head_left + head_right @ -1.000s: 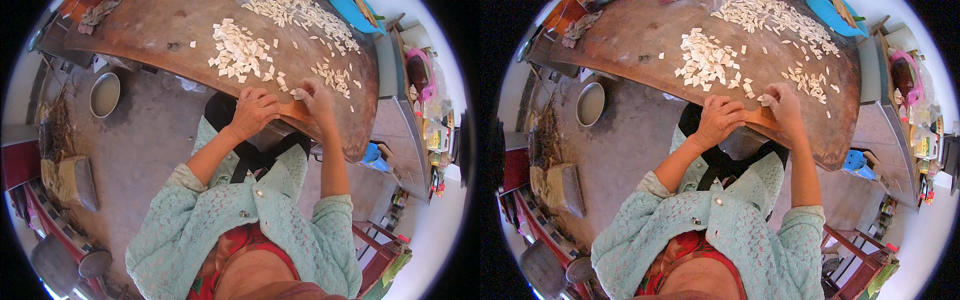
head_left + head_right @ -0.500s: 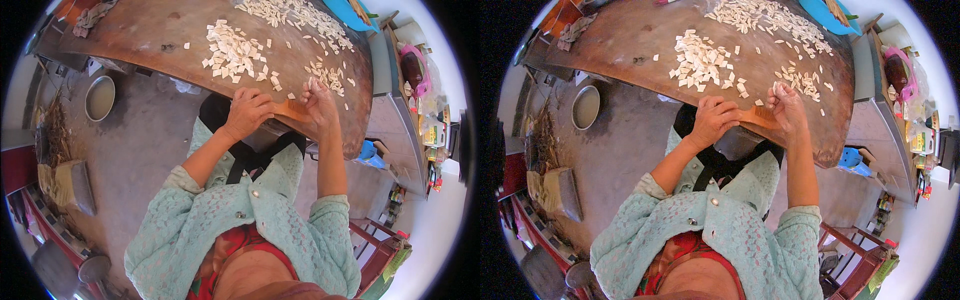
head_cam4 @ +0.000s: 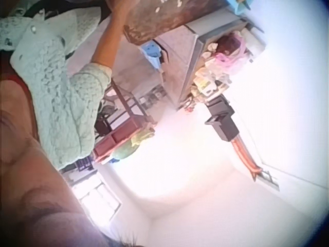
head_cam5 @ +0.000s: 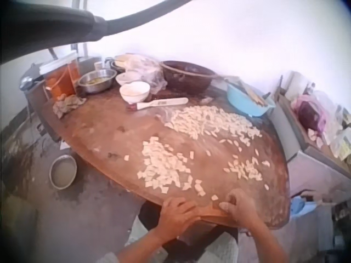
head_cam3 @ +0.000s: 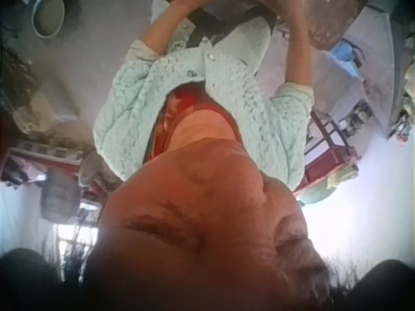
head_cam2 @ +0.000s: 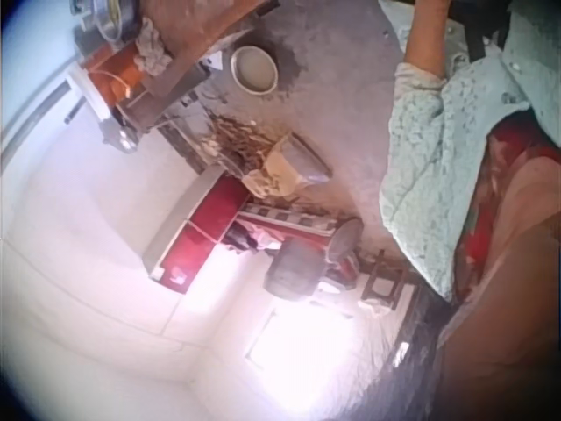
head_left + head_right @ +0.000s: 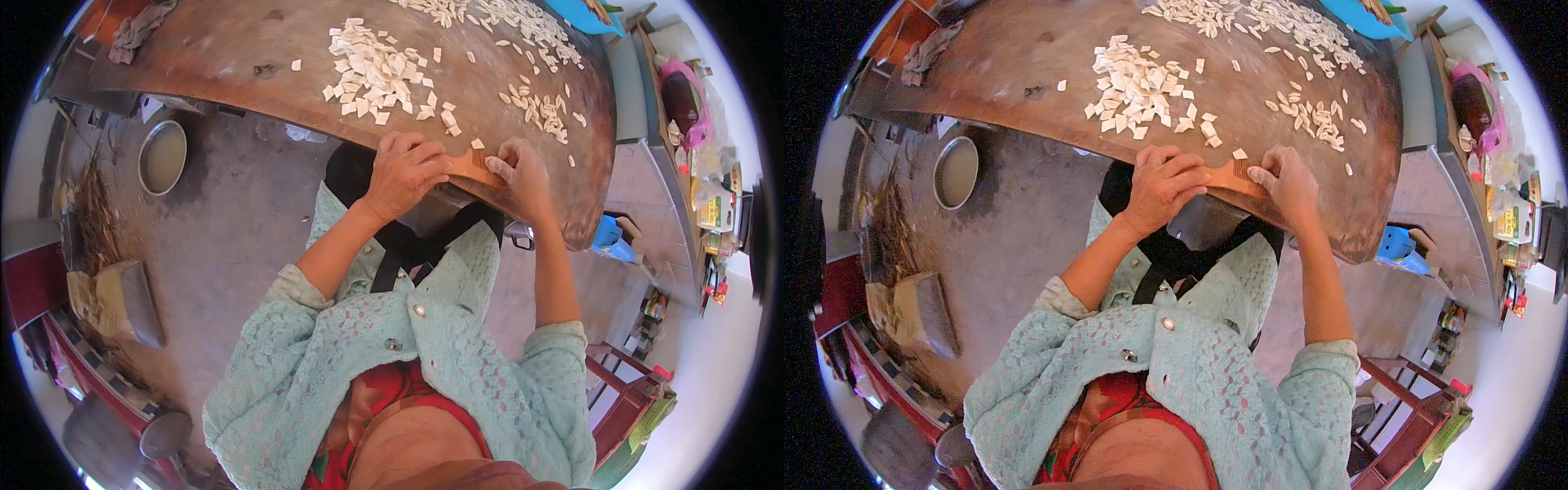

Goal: The person repeatedly presses small pieces of dough against a wooden comb-like tool on a table, shaping them into uniform diamond-shaped pieces. The person handles the dough pieces one at a time, pressing and sliding them along the tool to form consistent shapes.

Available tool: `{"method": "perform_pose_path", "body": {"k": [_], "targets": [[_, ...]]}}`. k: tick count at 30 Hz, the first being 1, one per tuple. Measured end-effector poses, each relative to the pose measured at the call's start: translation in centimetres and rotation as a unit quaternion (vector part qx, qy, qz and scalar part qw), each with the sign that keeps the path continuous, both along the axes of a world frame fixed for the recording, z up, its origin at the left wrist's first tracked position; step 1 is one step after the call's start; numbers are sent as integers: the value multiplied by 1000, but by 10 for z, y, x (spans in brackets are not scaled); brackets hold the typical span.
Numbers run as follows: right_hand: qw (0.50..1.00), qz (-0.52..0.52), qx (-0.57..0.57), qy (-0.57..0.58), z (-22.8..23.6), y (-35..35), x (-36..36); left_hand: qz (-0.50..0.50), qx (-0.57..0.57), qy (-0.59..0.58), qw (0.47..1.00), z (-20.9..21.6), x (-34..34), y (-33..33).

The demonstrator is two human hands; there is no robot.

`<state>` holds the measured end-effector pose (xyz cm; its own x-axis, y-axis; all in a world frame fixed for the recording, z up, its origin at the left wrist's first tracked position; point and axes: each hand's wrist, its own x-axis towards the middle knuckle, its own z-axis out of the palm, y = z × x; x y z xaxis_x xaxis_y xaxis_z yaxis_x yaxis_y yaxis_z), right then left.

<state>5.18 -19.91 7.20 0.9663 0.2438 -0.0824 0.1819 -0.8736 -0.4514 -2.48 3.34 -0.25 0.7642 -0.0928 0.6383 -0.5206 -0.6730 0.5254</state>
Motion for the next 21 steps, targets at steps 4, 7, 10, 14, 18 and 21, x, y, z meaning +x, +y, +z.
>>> {"method": "perform_pose_path", "body": {"k": [4,7,10,14,18,21], "targets": [[995,-52,-80,19,7,-2,18,-1,0,5,1000,0,0,1],[997,-49,-48,33,-3,-14,28,-8,-6,1,1000,1,1,1],[998,-12,58,17,-8,-17,33,-11,-1,2,1000,0,2,1],[982,4,131,134,7,-1,12,-11,5,6,1000,-4,3,2],[986,76,79,-125,3,5,20,-15,-2,2,1000,-3,3,1],[975,122,71,-173,3,14,17,-13,-3,5,1000,-4,2,3]]}}
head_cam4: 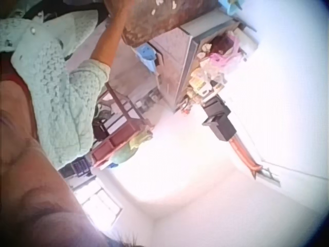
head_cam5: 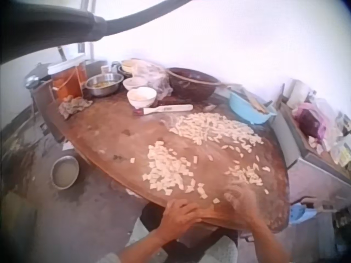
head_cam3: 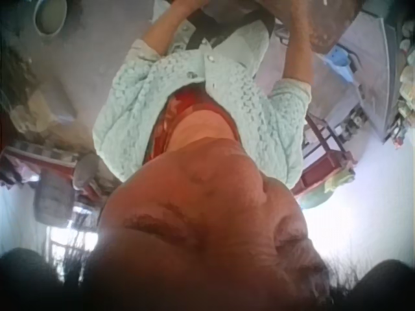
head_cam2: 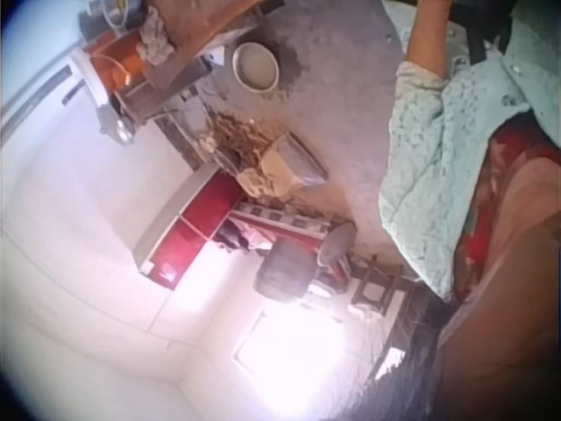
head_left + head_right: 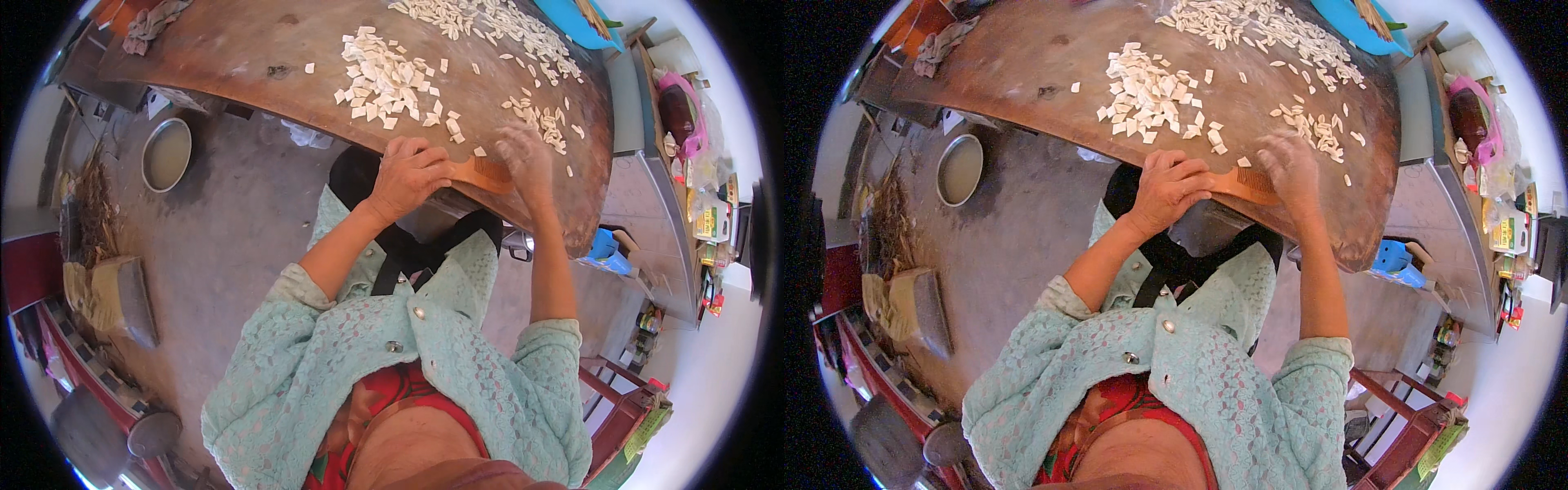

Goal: The person repeatedly presses small pieces of dough against a wooden comb-like tool on a table, shaping them into uniform diamond-shaped pieces. The person handles the dough pieces one at a time, pressing and sliding them along the tool to form consistent shapes.

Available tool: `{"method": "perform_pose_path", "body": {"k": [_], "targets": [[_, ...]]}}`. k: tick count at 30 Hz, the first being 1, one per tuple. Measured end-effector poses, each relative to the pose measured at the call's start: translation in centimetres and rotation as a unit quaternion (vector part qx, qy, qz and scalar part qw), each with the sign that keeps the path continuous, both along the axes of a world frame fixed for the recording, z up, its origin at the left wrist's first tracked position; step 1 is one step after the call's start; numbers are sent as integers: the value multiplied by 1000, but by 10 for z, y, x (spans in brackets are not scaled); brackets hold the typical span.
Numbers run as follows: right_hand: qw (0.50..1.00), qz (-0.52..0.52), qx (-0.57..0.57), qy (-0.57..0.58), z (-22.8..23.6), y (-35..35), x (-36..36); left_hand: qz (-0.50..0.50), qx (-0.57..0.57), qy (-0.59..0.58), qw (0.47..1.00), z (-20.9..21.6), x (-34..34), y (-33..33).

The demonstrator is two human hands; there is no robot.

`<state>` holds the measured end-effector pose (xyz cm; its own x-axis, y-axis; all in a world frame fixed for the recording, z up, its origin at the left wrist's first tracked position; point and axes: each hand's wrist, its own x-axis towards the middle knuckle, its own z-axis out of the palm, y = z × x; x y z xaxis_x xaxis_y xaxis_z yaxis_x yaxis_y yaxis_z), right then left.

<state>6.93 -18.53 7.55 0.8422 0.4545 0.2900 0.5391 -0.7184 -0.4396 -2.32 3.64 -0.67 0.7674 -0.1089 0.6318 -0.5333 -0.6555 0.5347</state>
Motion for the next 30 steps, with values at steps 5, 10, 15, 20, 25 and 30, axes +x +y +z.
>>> {"method": "perform_pose_path", "body": {"k": [5,10,15,20,25,30], "targets": [[991,-5,-41,125,-9,10,0,7,9,0,1000,1,-1,-1],[980,-23,-115,162,-12,11,16,7,11,1,1000,4,-2,-1],[984,-71,-66,152,-9,16,5,6,5,2,1000,2,-1,-1],[996,-20,-57,72,-27,6,7,9,4,-7,1000,3,-1,-2],[993,-23,39,111,-10,-7,9,7,1,-8,1000,2,0,-1],[984,-14,31,172,0,-16,-5,11,10,-4,1000,6,0,-3]]}}
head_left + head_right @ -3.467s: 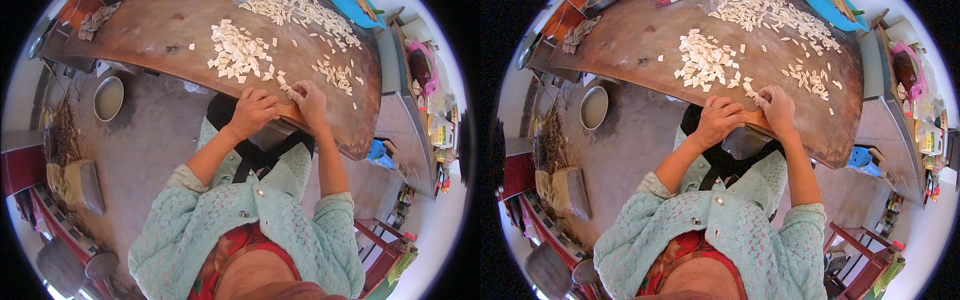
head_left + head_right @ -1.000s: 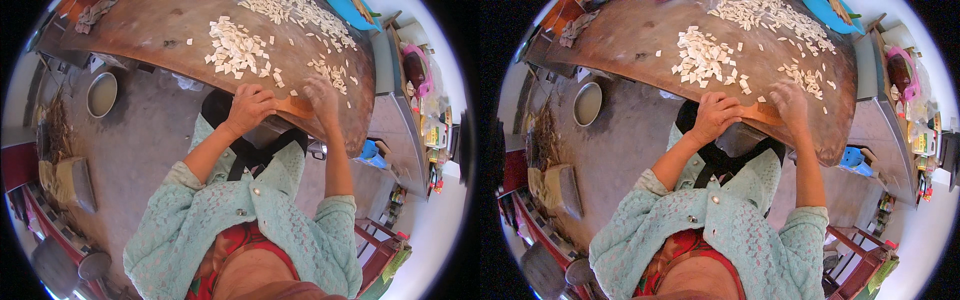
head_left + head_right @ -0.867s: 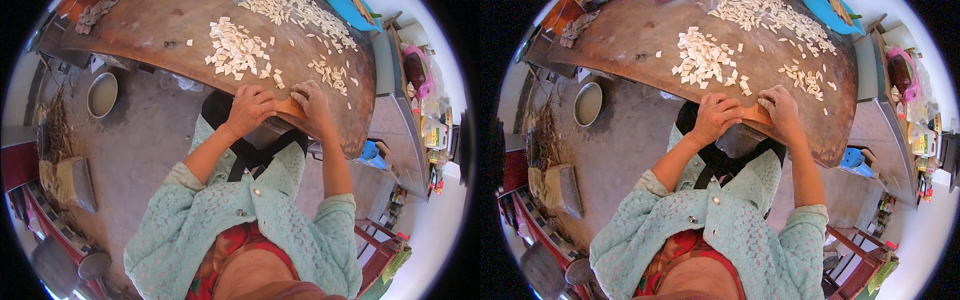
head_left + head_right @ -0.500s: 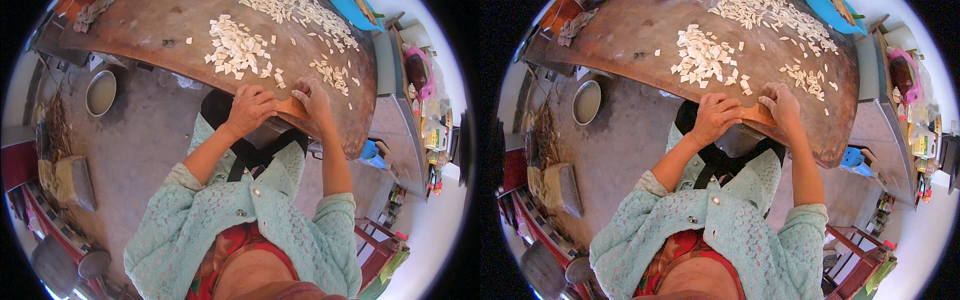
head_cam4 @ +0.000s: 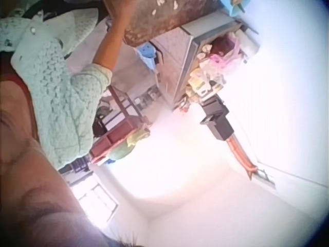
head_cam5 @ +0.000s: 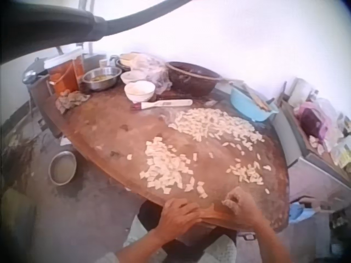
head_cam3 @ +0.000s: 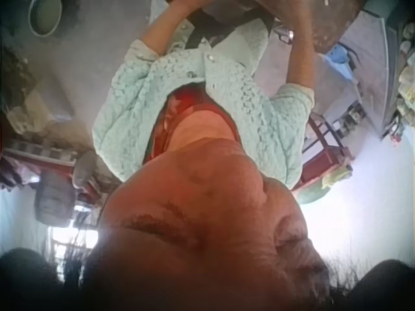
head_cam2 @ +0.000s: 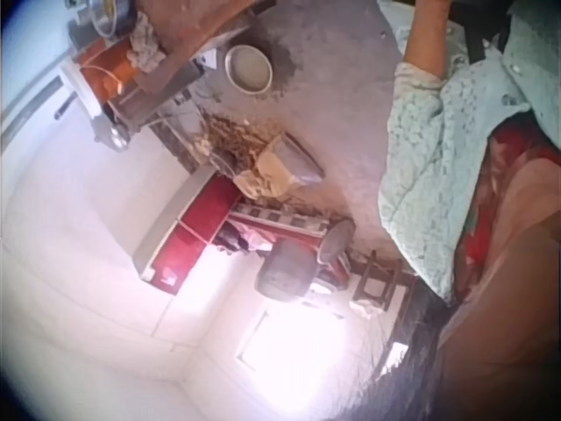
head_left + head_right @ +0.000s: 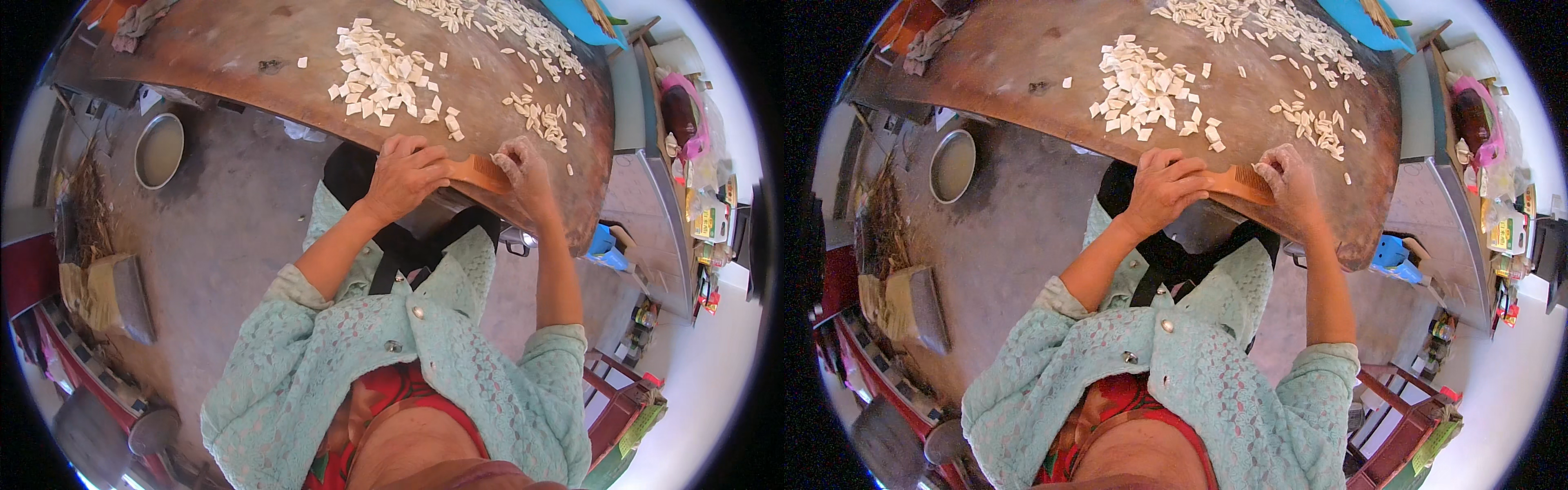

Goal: The person repeatedly presses small pieces of dough against a wooden comb-like tool on a table, shaping them into uniform diamond-shaped pieces. The person handles the dough pieces one at a time, pressing and sliding them along the tool to form consistent shapes.

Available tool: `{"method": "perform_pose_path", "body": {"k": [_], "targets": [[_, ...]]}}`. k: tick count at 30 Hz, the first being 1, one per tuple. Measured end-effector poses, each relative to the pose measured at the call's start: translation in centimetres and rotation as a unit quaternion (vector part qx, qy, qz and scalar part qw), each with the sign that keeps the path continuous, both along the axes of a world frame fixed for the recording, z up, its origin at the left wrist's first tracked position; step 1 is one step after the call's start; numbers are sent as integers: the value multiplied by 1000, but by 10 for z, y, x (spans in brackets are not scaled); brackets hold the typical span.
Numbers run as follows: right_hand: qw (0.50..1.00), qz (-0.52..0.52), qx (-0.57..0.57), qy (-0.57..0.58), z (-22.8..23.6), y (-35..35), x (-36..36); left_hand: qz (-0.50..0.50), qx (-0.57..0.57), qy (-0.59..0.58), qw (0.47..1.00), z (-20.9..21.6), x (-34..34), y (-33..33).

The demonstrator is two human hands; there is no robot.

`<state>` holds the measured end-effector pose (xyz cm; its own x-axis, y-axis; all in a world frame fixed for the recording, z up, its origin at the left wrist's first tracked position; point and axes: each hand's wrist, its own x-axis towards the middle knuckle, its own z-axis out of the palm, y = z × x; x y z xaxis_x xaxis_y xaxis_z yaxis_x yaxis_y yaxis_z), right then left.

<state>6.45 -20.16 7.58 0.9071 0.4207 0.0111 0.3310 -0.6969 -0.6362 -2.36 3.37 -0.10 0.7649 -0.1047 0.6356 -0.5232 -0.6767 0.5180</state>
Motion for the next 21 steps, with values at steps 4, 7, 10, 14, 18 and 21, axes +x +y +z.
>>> {"method": "perform_pose_path", "body": {"k": [4,7,10,14,18,21], "targets": [[1000,18,-14,14,-9,-2,0,-1,-3,1,1000,-3,1,1],[996,64,-54,-23,-6,3,-2,-2,-6,3,1000,-4,1,1],[993,82,-74,-41,-5,5,-1,2,-3,2,1000,-3,0,1],[996,25,-83,18,-4,7,2,7,0,-3,1000,-5,0,0],[987,-50,-137,61,-10,-3,27,5,1,1,1000,-2,-1,0],[983,-69,-160,58,-10,-2,37,7,0,-2,1000,-4,0,-1]]}}
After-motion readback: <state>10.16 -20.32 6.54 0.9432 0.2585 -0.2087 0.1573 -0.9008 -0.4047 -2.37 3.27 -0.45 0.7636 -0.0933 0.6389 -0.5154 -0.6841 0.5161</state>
